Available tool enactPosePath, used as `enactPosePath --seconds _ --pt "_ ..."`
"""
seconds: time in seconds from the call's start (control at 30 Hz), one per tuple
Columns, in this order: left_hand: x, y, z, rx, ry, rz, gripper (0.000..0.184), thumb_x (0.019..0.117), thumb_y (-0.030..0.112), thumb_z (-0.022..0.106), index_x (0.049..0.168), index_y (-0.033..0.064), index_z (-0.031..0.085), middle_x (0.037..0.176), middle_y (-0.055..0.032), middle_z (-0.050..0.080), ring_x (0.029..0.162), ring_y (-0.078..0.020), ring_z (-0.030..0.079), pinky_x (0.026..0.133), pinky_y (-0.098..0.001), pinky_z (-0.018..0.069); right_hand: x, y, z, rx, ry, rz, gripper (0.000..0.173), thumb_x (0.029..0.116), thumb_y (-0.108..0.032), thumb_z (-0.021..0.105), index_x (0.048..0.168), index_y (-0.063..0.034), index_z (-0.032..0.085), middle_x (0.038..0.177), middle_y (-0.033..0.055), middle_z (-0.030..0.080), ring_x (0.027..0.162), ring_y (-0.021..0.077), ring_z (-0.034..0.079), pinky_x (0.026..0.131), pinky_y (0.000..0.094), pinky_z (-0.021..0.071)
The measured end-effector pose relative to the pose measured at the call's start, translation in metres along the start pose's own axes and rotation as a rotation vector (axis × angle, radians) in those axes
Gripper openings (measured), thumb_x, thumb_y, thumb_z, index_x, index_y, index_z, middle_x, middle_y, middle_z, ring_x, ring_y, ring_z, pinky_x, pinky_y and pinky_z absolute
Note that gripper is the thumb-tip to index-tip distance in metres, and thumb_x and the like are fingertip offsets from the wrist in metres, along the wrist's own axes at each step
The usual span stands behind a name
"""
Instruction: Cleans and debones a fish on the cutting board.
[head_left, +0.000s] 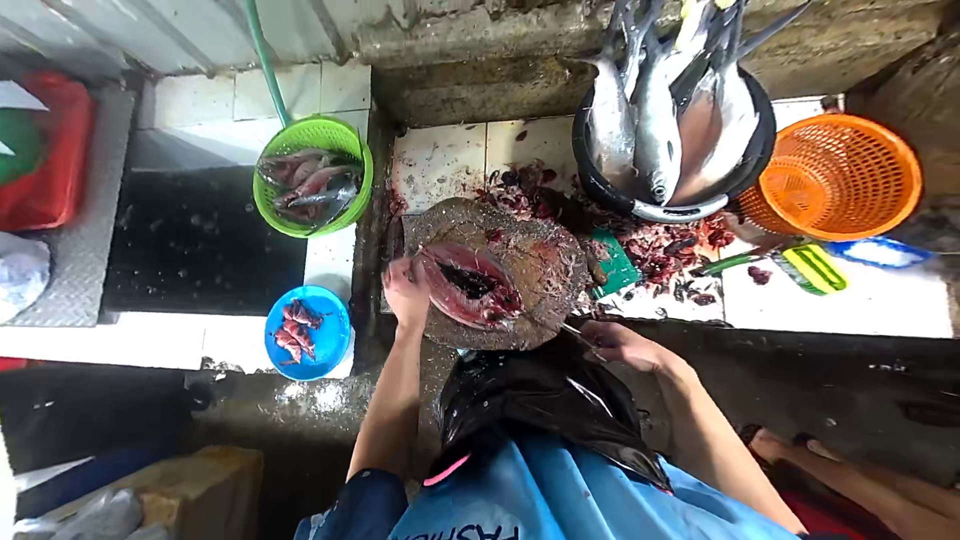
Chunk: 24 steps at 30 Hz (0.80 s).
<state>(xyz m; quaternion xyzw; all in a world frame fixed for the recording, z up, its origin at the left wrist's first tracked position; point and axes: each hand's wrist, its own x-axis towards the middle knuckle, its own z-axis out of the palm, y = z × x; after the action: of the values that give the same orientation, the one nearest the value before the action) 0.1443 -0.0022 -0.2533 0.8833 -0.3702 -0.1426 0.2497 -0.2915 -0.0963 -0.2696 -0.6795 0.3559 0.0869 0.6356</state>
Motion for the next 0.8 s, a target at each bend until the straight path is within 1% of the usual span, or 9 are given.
enactPosePath --seconds 0.1,0.23,0.3,0.43,0.5,0.57,0.67,0.73,0.8 --pt "0.064 0.005 0.010 0.252 -0.126 0.332 0.057 0.1022 0.050 0.056 0.137 0.0052 0.060 0.134 -0.0224 0.062 0.134 -0.0427 0.052 0.111 -0.0612 0.0409 0.020 -0.011 0.013 -0.151 -0.001 0.018 0.047 0.0864 -0.039 0.074 0.118 -0.0062 0.065 0.091 0.0120 0.065 0.083 0.0255 0.063 0.079 0.0517 0.0528" --pt "0.096 -0.001 0.016 0.444 -0.541 0.407 0.065 0.0937 0.067 0.059 0.114 0.0063 0.073 0.122 -0.0189 0.069 0.129 -0.0399 0.056 0.112 -0.0645 0.0399 0.033 -0.024 0.013 -0.345 0.017 -0.080 0.038 0.0855 -0.045 0.074 0.100 -0.0100 0.071 0.078 0.0070 0.065 0.075 0.0245 0.063 0.074 0.0531 0.0511" --pt "0.095 -0.002 0.013 0.401 -0.677 0.371 0.068 0.0881 0.068 0.066 0.114 0.0053 0.074 0.121 -0.0186 0.069 0.125 -0.0366 0.060 0.109 -0.0599 0.0453 0.024 -0.048 -0.013 -0.447 -0.017 -0.028 0.034 0.0866 -0.039 0.076 0.101 -0.0087 0.073 0.084 0.0109 0.069 0.081 0.0295 0.066 0.079 0.0583 0.0521" --pt "0.025 0.018 -0.019 0.156 -0.661 0.145 0.055 0.0872 0.053 0.075 0.114 0.0056 0.073 0.110 -0.0161 0.073 0.108 -0.0304 0.069 0.100 -0.0549 0.0535 0.014 -0.167 -0.080 -0.788 -0.047 0.233 0.037 0.0877 -0.034 0.077 0.111 -0.0057 0.073 0.104 0.0211 0.070 0.102 0.0427 0.067 0.088 0.0683 0.0505" --pt "-0.031 0.023 -0.027 0.096 -0.551 0.016 0.054 0.0904 0.053 0.072 0.117 0.0070 0.073 0.110 -0.0152 0.074 0.109 -0.0301 0.070 0.099 -0.0554 0.0545 0.026 -0.234 -0.096 -0.981 0.017 0.221 0.028 0.0867 -0.031 0.076 0.098 -0.0060 0.071 0.091 0.0172 0.069 0.092 0.0396 0.067 0.081 0.0645 0.0500" --pt "-0.083 0.027 -0.031 0.047 -0.641 -0.083 0.056 0.0957 0.055 0.065 0.121 0.0052 0.071 0.113 -0.0180 0.073 0.112 -0.0321 0.069 0.101 -0.0569 0.0530 0.056 -0.288 -0.099 -1.151 0.065 0.093 0.035 0.0815 -0.038 0.078 0.090 -0.0060 0.070 0.085 0.0159 0.068 0.087 0.0391 0.067 0.080 0.0661 0.0491" --pt "-0.126 0.033 -0.034 0.104 -0.965 -0.052 0.055 0.0933 0.058 0.067 0.118 0.0102 0.074 0.111 -0.0121 0.074 0.107 -0.0267 0.071 0.099 -0.0532 0.0559 0.122 -0.315 -0.080 -1.207 0.070 -0.084 0.057 0.0776 -0.053 0.082 0.099 -0.0020 0.073 0.102 0.0194 0.071 0.105 0.0424 0.066 0.103 0.0763 0.0368" --pt "-0.125 0.052 -0.037 0.142 -0.918 0.059 0.049 0.0958 0.054 0.064 0.120 0.0128 0.073 0.110 -0.0108 0.075 0.106 -0.0271 0.072 0.097 -0.0538 0.0567 0.152 -0.312 -0.070 -1.225 0.091 -0.127 0.066 0.0763 -0.057 0.081 0.112 -0.0025 0.070 0.114 0.0181 0.070 0.112 0.0397 0.064 0.109 0.0745 0.0307" --pt "-0.100 0.077 -0.033 0.153 -0.734 0.203 0.047 0.0992 0.046 0.062 0.131 0.0118 0.069 0.123 -0.0140 0.071 0.119 -0.0308 0.067 0.105 -0.0540 0.0519 0.158 -0.301 -0.066 -1.161 0.202 -0.153 0.063 0.0749 -0.052 0.081 0.115 -0.0043 0.069 0.115 0.0168 0.069 0.109 0.0381 0.064 0.105 0.0704 0.0353"
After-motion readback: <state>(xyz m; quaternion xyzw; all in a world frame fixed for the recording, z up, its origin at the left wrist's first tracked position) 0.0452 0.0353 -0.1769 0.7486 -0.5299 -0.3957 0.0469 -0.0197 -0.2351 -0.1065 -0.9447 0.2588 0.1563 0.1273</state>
